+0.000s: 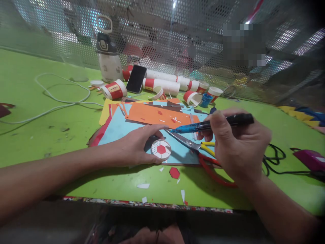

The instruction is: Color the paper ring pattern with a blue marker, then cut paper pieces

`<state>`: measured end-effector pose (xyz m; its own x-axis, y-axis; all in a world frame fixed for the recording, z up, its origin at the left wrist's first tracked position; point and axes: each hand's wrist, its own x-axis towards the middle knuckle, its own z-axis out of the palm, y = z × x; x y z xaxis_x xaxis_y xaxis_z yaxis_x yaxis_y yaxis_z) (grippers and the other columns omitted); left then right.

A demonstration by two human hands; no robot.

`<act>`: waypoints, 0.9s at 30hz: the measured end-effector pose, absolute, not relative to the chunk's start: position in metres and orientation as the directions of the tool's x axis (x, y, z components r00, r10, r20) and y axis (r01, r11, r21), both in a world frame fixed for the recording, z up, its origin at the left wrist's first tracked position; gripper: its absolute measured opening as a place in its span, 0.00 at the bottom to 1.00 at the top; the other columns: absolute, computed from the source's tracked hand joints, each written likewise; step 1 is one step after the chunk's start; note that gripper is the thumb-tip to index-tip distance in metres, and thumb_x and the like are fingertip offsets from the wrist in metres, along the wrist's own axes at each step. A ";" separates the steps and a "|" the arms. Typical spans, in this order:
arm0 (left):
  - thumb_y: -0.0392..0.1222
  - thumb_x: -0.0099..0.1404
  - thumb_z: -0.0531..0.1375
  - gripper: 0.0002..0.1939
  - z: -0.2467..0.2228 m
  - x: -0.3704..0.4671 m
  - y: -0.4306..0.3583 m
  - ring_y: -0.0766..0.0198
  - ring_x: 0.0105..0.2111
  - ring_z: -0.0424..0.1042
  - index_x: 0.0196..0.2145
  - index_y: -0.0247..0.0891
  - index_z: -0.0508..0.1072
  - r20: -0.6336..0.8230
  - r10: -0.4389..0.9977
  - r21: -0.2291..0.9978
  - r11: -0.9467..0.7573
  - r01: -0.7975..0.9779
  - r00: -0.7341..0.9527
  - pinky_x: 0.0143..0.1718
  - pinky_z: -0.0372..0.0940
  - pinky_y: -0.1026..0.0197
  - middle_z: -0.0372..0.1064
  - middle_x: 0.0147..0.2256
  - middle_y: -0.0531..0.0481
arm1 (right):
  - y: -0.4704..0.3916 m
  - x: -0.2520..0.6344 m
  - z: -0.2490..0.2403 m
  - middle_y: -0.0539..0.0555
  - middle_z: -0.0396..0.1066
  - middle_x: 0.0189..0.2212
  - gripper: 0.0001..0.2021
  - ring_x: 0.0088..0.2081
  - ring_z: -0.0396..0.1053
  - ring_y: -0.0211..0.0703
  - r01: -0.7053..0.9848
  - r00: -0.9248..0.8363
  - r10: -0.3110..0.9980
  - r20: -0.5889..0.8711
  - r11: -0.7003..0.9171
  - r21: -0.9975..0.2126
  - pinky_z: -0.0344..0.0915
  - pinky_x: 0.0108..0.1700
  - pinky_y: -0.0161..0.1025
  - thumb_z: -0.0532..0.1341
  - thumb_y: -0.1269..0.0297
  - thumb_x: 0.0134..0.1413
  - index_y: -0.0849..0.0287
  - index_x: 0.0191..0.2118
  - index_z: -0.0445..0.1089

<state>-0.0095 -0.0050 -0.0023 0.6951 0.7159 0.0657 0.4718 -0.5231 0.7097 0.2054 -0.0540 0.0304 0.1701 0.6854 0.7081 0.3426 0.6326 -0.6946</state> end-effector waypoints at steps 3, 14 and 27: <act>0.47 0.56 0.67 0.41 -0.001 -0.009 -0.005 0.52 0.48 0.71 0.64 0.40 0.57 0.070 0.717 0.714 -0.522 0.467 0.694 0.49 0.66 0.53 0.69 0.51 0.44 | -0.050 0.211 0.031 0.44 0.66 0.17 0.08 0.16 0.63 0.33 0.377 0.183 0.664 0.725 0.634 -0.676 0.59 0.17 0.35 0.66 0.61 0.57 0.57 0.29 0.71; 0.47 0.53 0.69 0.41 -0.003 -0.012 -0.006 0.46 0.55 0.66 0.62 0.39 0.60 0.078 0.734 0.736 -0.499 0.458 0.674 0.56 0.63 0.46 0.65 0.57 0.40 | -0.035 0.229 0.034 0.45 0.67 0.16 0.08 0.16 0.64 0.35 0.264 0.267 0.718 0.643 0.587 -0.765 0.62 0.18 0.38 0.65 0.58 0.57 0.56 0.31 0.73; 0.45 0.57 0.66 0.42 -0.009 -0.011 -0.003 0.50 0.55 0.67 0.65 0.40 0.53 0.044 0.736 0.767 -0.458 0.449 0.676 0.57 0.62 0.47 0.65 0.57 0.41 | -0.022 0.243 0.037 0.47 0.65 0.15 0.09 0.16 0.62 0.36 0.091 0.334 0.800 0.499 0.499 -0.862 0.62 0.18 0.40 0.67 0.57 0.55 0.53 0.27 0.75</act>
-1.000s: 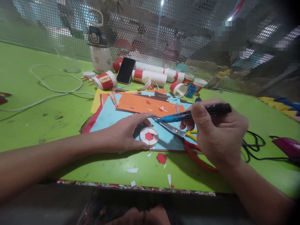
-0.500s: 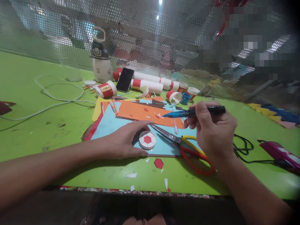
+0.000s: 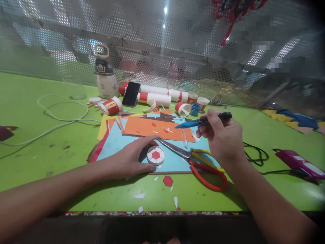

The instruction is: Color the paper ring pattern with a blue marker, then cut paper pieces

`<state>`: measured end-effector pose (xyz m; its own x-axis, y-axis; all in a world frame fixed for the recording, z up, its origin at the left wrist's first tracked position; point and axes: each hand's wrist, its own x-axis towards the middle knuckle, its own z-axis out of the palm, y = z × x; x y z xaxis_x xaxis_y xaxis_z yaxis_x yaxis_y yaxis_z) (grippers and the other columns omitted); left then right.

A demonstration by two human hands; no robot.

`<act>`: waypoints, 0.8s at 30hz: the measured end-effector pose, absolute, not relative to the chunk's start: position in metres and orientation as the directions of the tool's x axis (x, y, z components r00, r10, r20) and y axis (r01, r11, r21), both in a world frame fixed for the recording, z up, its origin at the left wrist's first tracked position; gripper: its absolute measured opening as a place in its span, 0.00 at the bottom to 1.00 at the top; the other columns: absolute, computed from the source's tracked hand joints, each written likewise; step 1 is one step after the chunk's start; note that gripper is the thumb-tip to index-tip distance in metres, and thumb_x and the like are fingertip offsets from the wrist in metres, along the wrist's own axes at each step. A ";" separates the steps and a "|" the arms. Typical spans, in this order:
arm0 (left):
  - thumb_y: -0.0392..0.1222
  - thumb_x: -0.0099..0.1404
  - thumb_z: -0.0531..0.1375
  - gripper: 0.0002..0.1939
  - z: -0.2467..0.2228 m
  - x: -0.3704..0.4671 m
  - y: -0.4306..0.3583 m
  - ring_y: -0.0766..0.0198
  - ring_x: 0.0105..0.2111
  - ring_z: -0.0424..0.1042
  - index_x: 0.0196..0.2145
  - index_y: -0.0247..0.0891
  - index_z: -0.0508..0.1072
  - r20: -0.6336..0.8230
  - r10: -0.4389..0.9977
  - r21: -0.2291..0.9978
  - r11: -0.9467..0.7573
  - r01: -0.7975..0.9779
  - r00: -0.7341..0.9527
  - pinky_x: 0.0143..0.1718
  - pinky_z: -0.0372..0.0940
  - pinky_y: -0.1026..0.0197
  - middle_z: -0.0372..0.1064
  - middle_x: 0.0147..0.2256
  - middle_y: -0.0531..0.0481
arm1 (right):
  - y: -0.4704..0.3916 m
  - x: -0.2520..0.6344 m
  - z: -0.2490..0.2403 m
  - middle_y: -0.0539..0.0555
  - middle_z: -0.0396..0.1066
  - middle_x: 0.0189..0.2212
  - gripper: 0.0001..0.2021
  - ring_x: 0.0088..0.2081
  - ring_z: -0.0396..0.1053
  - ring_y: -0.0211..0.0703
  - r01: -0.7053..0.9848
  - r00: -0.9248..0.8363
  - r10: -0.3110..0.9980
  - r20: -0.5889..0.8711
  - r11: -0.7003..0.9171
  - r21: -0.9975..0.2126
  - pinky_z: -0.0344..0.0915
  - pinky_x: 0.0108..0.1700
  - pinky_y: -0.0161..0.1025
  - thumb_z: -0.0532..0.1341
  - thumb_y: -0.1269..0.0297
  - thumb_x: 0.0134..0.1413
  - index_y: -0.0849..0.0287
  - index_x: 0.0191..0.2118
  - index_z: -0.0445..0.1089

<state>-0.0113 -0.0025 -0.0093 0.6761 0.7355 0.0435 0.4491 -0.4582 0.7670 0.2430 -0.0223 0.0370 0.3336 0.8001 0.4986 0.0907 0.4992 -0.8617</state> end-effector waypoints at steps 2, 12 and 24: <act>0.44 0.56 0.66 0.42 -0.009 -0.012 -0.003 0.50 0.56 0.66 0.65 0.39 0.53 0.042 0.741 0.783 -0.441 0.439 0.670 0.58 0.61 0.46 0.64 0.58 0.40 | -0.022 0.243 0.037 0.47 0.65 0.15 0.09 0.15 0.62 0.36 0.088 0.330 0.803 0.496 0.497 -0.863 0.61 0.18 0.40 0.67 0.57 0.55 0.54 0.27 0.74; 0.46 0.60 0.65 0.40 -0.010 -0.012 -0.002 0.53 0.55 0.67 0.65 0.40 0.52 0.054 0.742 0.816 -0.419 0.399 0.668 0.59 0.61 0.47 0.66 0.57 0.40 | -0.015 0.250 0.035 0.46 0.66 0.15 0.10 0.15 0.62 0.35 0.077 0.352 0.800 0.486 0.493 -0.867 0.59 0.17 0.37 0.67 0.57 0.54 0.54 0.27 0.73; 0.43 0.59 0.65 0.43 -0.005 -0.011 -0.004 0.53 0.59 0.64 0.67 0.40 0.50 0.041 0.730 0.808 -0.425 0.407 0.682 0.60 0.59 0.47 0.63 0.60 0.39 | -0.012 0.246 0.037 0.44 0.66 0.15 0.16 0.15 0.63 0.32 -0.018 0.374 0.837 0.399 0.437 -0.899 0.63 0.19 0.33 0.69 0.51 0.48 0.60 0.28 0.70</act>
